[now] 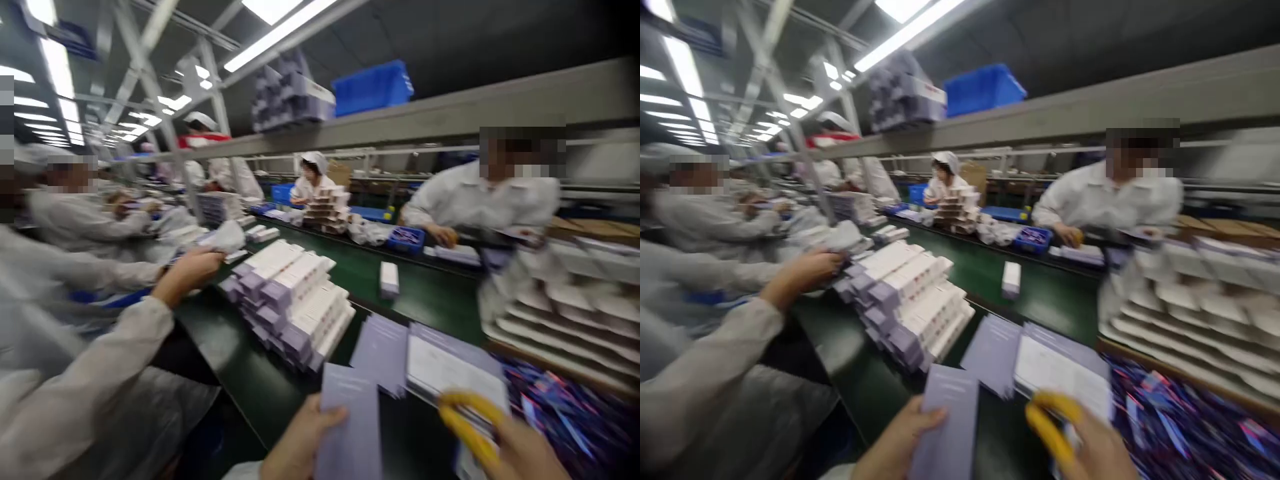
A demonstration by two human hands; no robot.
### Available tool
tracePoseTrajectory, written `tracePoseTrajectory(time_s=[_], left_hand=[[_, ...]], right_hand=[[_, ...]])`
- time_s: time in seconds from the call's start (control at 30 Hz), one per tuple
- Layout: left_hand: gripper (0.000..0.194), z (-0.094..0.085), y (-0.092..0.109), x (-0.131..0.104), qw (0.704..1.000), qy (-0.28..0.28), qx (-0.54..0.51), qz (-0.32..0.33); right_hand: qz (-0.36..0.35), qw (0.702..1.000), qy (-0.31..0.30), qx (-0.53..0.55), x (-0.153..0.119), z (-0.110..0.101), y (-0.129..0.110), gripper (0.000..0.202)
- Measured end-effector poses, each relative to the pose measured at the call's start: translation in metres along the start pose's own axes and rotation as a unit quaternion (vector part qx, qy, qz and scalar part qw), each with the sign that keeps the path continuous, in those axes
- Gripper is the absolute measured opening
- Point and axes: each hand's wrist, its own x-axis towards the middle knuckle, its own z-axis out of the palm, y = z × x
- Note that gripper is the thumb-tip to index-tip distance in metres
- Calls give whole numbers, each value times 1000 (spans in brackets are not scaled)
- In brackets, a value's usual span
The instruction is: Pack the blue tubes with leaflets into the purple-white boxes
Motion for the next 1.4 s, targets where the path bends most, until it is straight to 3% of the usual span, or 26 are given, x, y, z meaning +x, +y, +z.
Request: tracePoseTrajectory(time_s=[0.03,0.13,0.27,0.4,0.5,0.63,0.77,0.87,0.97,1.03,1.17,1.23,1.3,1.4], left_hand=[[31,0,-1,-1,998,54,7,-40],[35,7,4,-4,986,96,49,-125],[34,22,11,-9,974,123,102,-163],[35,28,11,-6,975,103,78,-180],[34,26,7,-1,979,67,39,-187],[30,24,0,3,983,51,2,-175],[42,29,-3,8,982,66,-23,-173],[49,36,-4,12,985,33,-85,-145],[48,41,-7,16,986,-15,-113,-123],[44,40,-11,17,992,-8,-81,-100],[43,33,-18,17,998,24,-20,-57],[42,28,-16,16,997,35,-17,-59],[42,24,-12,14,996,46,-13,-69],[42,19,-4,11,995,45,-2,-91]], right_hand=[[37,999,11,-17,5,-7,12,33],[98,979,15,-177,16,-13,32,47],[62,959,-58,-270,18,7,25,16],[25,947,-23,-321,13,21,14,23],[16,955,-19,-296,11,17,14,19],[35,983,-11,-180,3,-4,11,14],[-57,979,143,-133,-18,-10,-15,22],[-132,962,202,-128,-36,15,-45,23],[-157,965,185,-100,-50,50,-67,23],[-179,967,148,-100,-55,63,-73,24],[-221,965,108,-96,-59,52,-67,24],[-171,973,123,-91,-60,37,-58,25],[-54,981,137,-126,-61,26,-44,22],[94,964,96,-230,-63,23,-22,15]])
